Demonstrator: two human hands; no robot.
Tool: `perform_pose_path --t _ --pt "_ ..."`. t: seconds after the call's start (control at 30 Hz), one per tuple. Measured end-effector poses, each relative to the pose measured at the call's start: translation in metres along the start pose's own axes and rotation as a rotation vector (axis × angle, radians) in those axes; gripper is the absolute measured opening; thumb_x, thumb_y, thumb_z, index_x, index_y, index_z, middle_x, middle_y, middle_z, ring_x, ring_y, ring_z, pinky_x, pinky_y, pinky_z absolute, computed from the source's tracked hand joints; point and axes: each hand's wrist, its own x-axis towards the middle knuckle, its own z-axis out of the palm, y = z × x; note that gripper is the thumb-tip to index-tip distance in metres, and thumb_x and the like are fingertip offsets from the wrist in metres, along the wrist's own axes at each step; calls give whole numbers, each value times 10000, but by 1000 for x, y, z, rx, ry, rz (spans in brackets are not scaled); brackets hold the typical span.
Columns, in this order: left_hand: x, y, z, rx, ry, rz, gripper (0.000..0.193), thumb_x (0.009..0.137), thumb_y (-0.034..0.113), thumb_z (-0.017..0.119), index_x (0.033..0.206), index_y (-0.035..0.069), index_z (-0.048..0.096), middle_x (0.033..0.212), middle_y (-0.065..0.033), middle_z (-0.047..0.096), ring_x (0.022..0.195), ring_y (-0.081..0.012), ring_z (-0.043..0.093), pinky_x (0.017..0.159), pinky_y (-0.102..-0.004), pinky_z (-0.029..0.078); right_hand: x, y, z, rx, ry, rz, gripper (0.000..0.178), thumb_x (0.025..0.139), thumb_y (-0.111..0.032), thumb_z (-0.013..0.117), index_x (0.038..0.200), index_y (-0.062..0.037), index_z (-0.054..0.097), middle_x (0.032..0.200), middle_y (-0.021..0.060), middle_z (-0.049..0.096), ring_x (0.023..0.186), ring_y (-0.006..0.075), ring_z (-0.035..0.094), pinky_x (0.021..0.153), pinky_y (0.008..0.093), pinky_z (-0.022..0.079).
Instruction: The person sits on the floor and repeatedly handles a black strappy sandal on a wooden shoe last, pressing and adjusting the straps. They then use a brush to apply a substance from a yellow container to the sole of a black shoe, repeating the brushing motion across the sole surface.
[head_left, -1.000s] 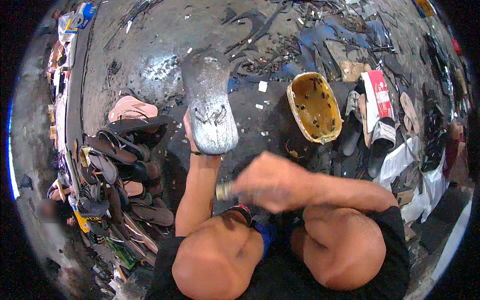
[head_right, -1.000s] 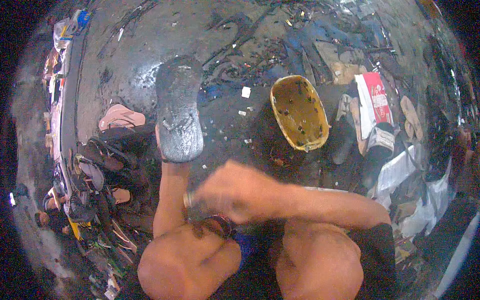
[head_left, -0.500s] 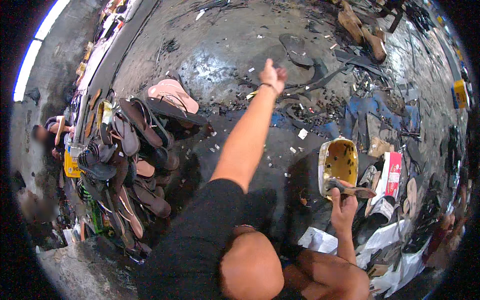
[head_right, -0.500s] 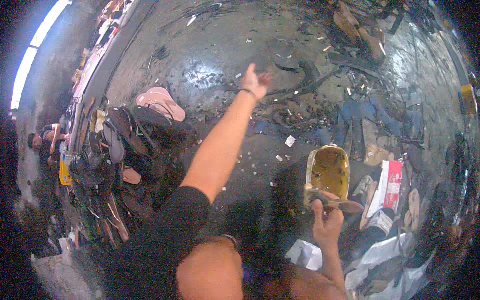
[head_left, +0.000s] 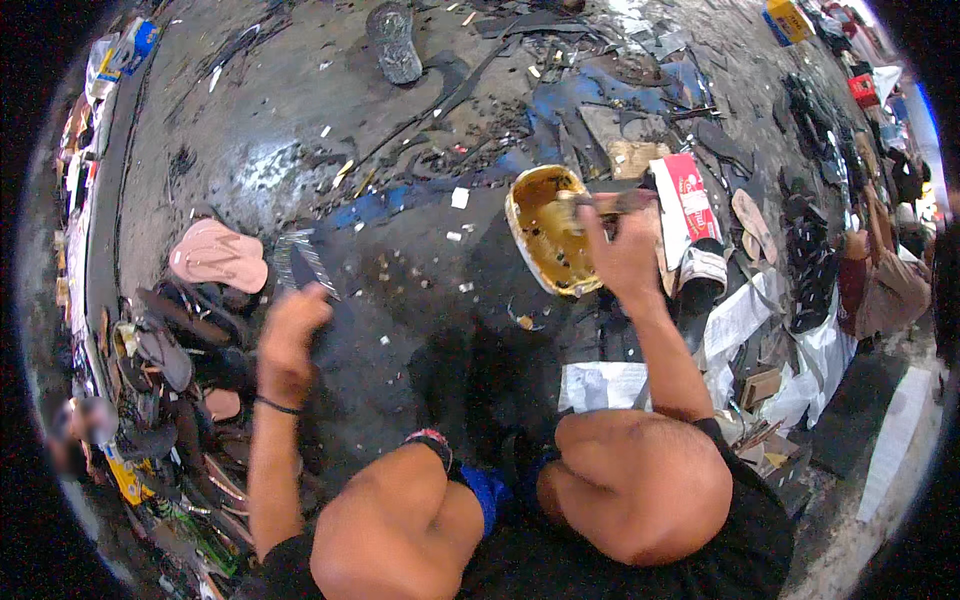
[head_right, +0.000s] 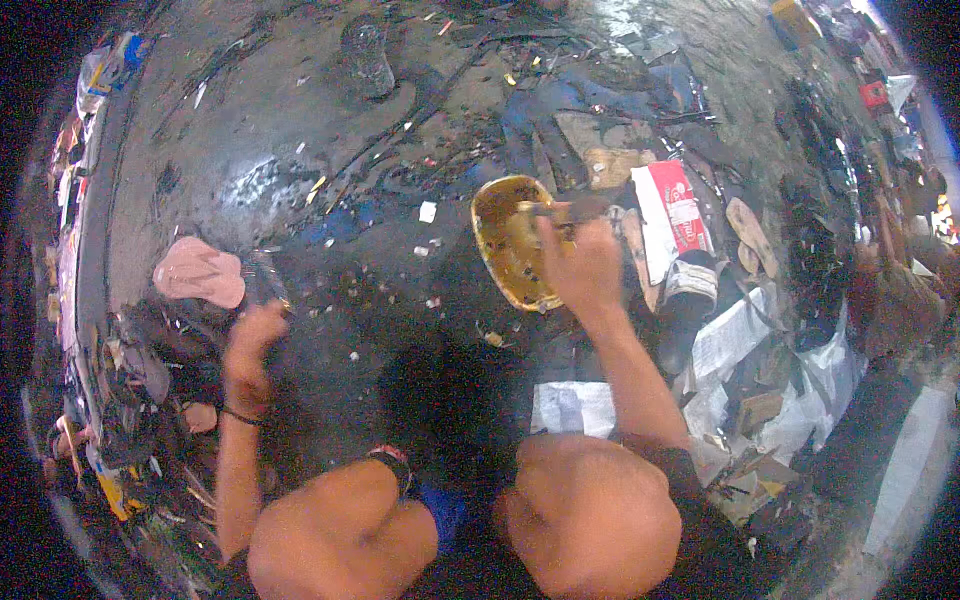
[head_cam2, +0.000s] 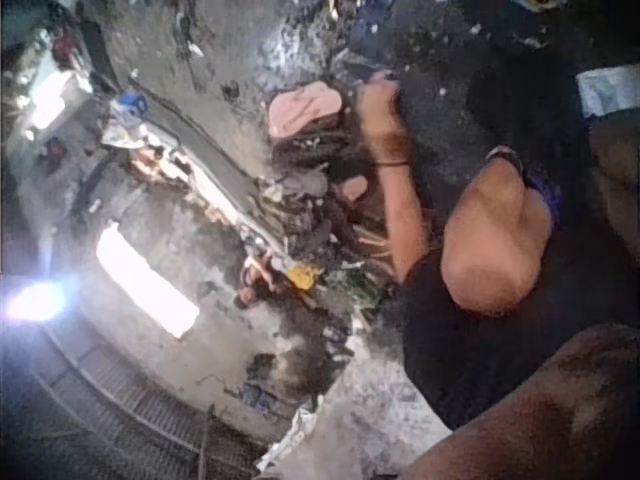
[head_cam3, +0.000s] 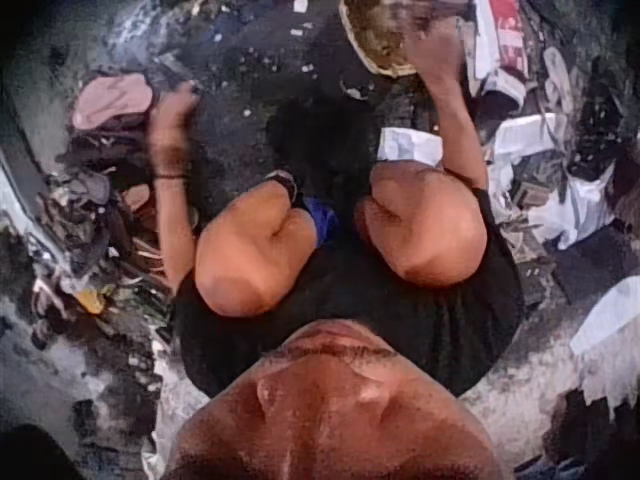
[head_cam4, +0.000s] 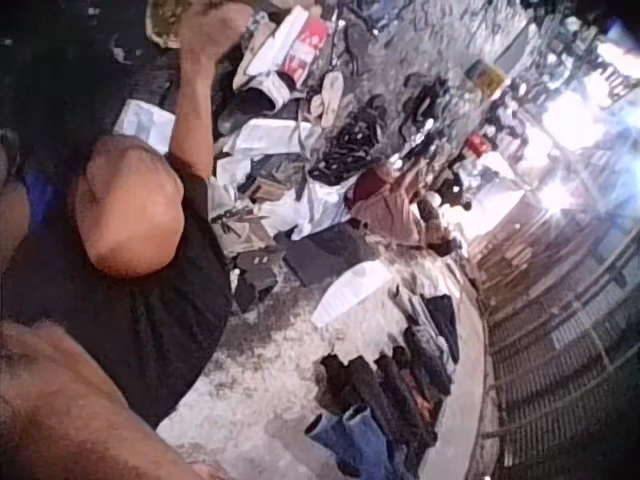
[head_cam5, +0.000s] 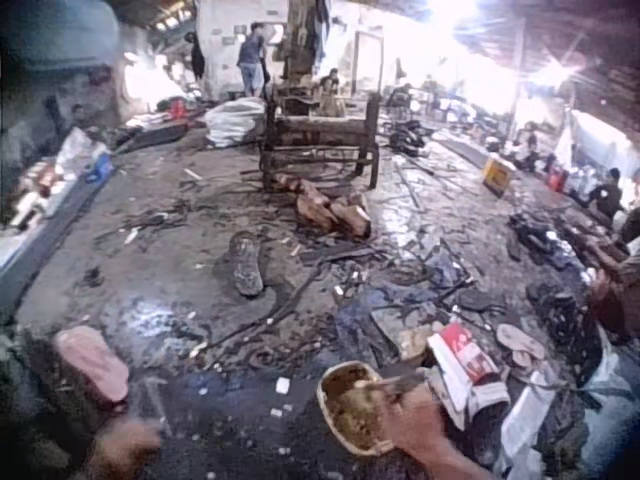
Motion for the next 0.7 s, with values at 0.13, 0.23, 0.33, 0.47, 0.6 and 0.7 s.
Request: perform_pose_path --t 0.13,0.23,0.33,0.47,0.6,0.7 --pt "-96 35 90 73 -457 -69 617 807 27 593 1404 -18 444 1496 -215 426 1395 -335 414 1150 -448 337 -32 -28 -64 -166 -537 187 402 886 -345 658 959 49 624 878 271 663 858 456 654 786 536 505" --pt "-100 47 107 -14 -476 -260 802 746 80 636 1472 -59 324 1544 -233 323 1434 -365 323 1178 -459 282 -59 -6 -70 -100 -335 92 314 908 -296 653 993 6 652 872 233 666 852 438 642 778 530 496" --pt "-74 74 120 -101 -378 -494 863 719 126 661 1478 -65 301 1534 -242 322 1415 -413 309 1180 -479 269 -70 7 -74 -213 -1046 297 264 944 -234 631 975 26 653 953 221 689 945 359 666 822 429 511" --pt "-45 63 160 -137 -61 -749 795 796 284 696 1467 -7 385 1551 -256 304 1417 -452 282 1164 -525 252 -61 -16 -56 780 -800 473 270 991 -213 624 1127 19 649 997 47 684 920 118 625 797 303 509" --pt "-14 27 191 157 133 -633 763 876 422 661 1508 87 396 1608 -228 238 1476 -421 208 1154 -595 194 -33 -67 -39 1200 -687 557 299 980 -180 644 1193 28 616 1072 58 676 937 119 639 811 291 529" --pt "7 8 181 69 82 -670 710 920 485 603 1514 145 416 1639 -163 211 1505 -393 149 1150 -656 99 -23 -97 -22 1129 -616 349 321 930 -118 703 1204 24 613 1098 80 686 963 141 656 841 301 545"
